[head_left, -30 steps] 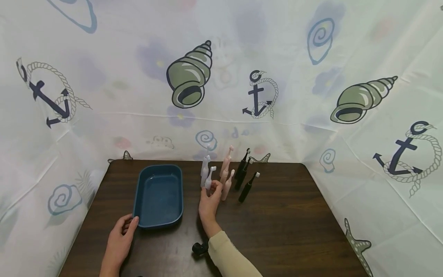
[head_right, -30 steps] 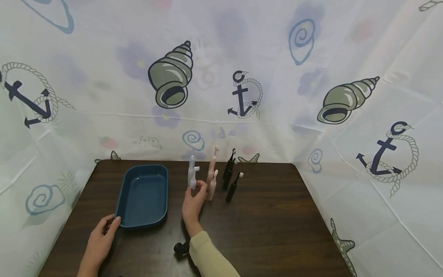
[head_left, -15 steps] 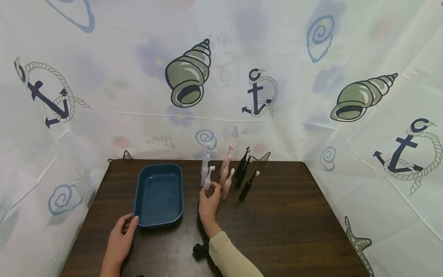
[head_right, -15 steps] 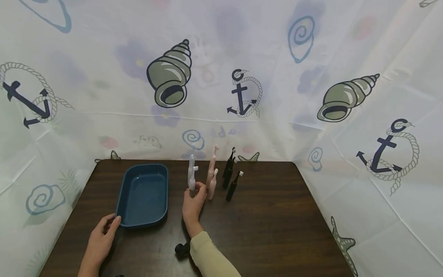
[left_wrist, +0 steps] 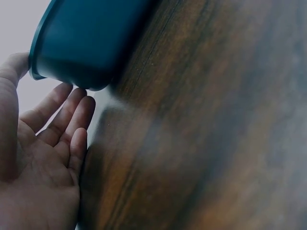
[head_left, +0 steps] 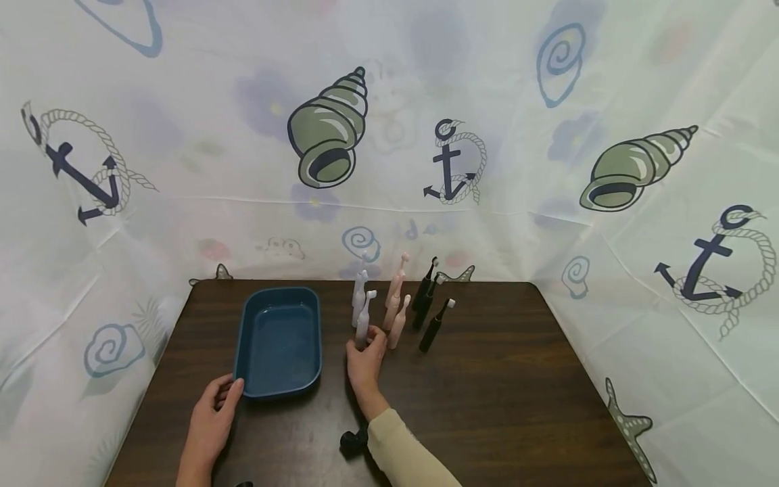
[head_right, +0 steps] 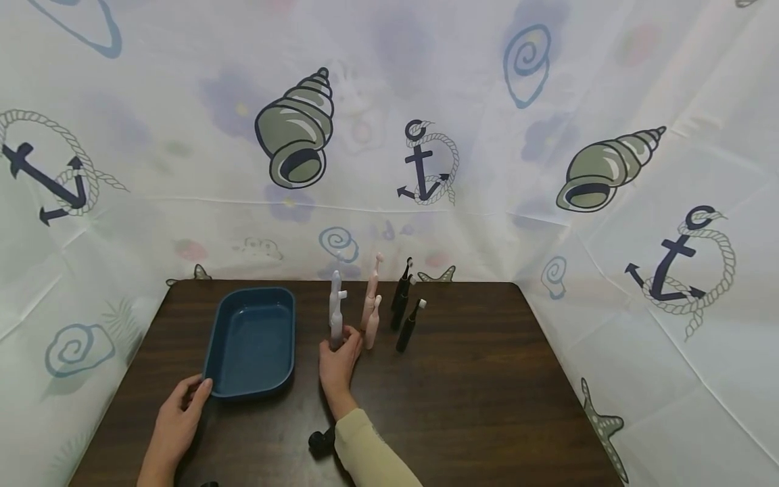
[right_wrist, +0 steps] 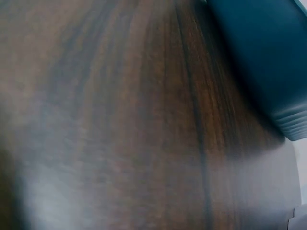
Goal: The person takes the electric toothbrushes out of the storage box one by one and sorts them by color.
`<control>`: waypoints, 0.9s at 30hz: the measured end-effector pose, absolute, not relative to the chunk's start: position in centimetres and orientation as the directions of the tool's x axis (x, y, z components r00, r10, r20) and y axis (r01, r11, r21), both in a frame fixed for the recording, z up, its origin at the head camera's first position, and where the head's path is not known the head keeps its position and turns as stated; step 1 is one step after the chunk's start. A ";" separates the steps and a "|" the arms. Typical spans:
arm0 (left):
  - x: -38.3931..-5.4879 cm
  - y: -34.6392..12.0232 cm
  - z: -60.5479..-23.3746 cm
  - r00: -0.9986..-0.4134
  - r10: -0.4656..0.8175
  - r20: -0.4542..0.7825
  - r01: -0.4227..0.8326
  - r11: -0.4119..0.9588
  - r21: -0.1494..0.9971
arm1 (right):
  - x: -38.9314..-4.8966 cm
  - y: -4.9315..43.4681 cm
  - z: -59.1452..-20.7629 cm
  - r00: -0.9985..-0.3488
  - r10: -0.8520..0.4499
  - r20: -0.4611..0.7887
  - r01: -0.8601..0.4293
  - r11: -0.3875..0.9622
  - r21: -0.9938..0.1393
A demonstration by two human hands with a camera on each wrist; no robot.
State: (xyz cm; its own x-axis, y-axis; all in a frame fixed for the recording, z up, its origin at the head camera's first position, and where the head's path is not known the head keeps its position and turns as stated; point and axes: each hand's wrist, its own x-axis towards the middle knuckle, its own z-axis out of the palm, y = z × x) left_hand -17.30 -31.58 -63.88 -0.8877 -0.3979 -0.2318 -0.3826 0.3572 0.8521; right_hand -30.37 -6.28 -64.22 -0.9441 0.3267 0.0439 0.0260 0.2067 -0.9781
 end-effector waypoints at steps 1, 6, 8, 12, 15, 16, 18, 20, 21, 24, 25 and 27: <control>-17.3 -31.7 -63.9 -0.888 -0.396 -0.234 -0.384 0.357 0.852 | -30.2 -6.3 -64.2 -0.945 0.324 0.038 0.032 0.210 -0.977; -17.5 -32.3 -64.2 -0.884 -0.403 -0.235 -0.389 0.357 0.849 | -29.4 -7.0 -64.2 -0.949 0.315 0.022 0.039 0.187 -0.981; -17.6 -32.6 -64.3 -0.881 -0.412 -0.232 -0.390 0.357 0.849 | -29.2 -7.4 -64.2 -0.950 0.311 0.011 0.042 0.164 -0.986; -18.0 -33.3 -64.7 -0.877 -0.430 -0.213 -0.386 0.368 0.846 | -28.8 -8.1 -64.4 -0.959 0.283 -0.017 0.055 0.129 -0.990; -18.4 -34.0 -64.9 -0.875 -0.439 -0.204 -0.386 0.378 0.842 | -28.4 -8.6 -64.7 -0.967 0.253 -0.020 0.054 0.127 -0.990; -18.6 -34.2 -65.0 -0.875 -0.439 -0.204 -0.387 0.381 0.839 | -28.3 -8.8 -64.8 -0.970 0.242 -0.026 0.058 0.125 -0.990; -18.9 -34.7 -65.2 -0.876 -0.430 -0.216 -0.392 0.377 0.839 | -27.9 -9.0 -65.1 -0.974 0.224 -0.023 0.055 0.137 -0.989; -19.1 -34.8 -65.6 -0.877 -0.415 -0.242 -0.402 0.358 0.842 | -27.3 -8.5 -65.2 -0.979 0.200 -0.033 0.064 0.147 -0.987; -19.1 -34.9 -65.8 -0.881 -0.401 -0.250 -0.398 0.346 0.850 | -27.0 -8.3 -65.2 -0.981 0.188 -0.036 0.066 0.155 -0.986; -19.3 -35.4 -66.0 -0.893 -0.386 -0.231 -0.364 0.320 0.874 | -26.3 -7.4 -65.1 -0.989 0.141 -0.040 0.062 0.159 -0.985; -19.3 -35.7 -66.0 -0.898 -0.387 -0.211 -0.347 0.325 0.880 | -26.1 -7.0 -65.0 -0.992 0.123 -0.040 0.060 0.163 -0.985; -19.3 -36.3 -65.5 -0.907 -0.394 -0.150 -0.302 0.358 0.884 | -25.9 -6.2 -64.5 -0.995 0.094 -0.037 0.053 0.177 -0.983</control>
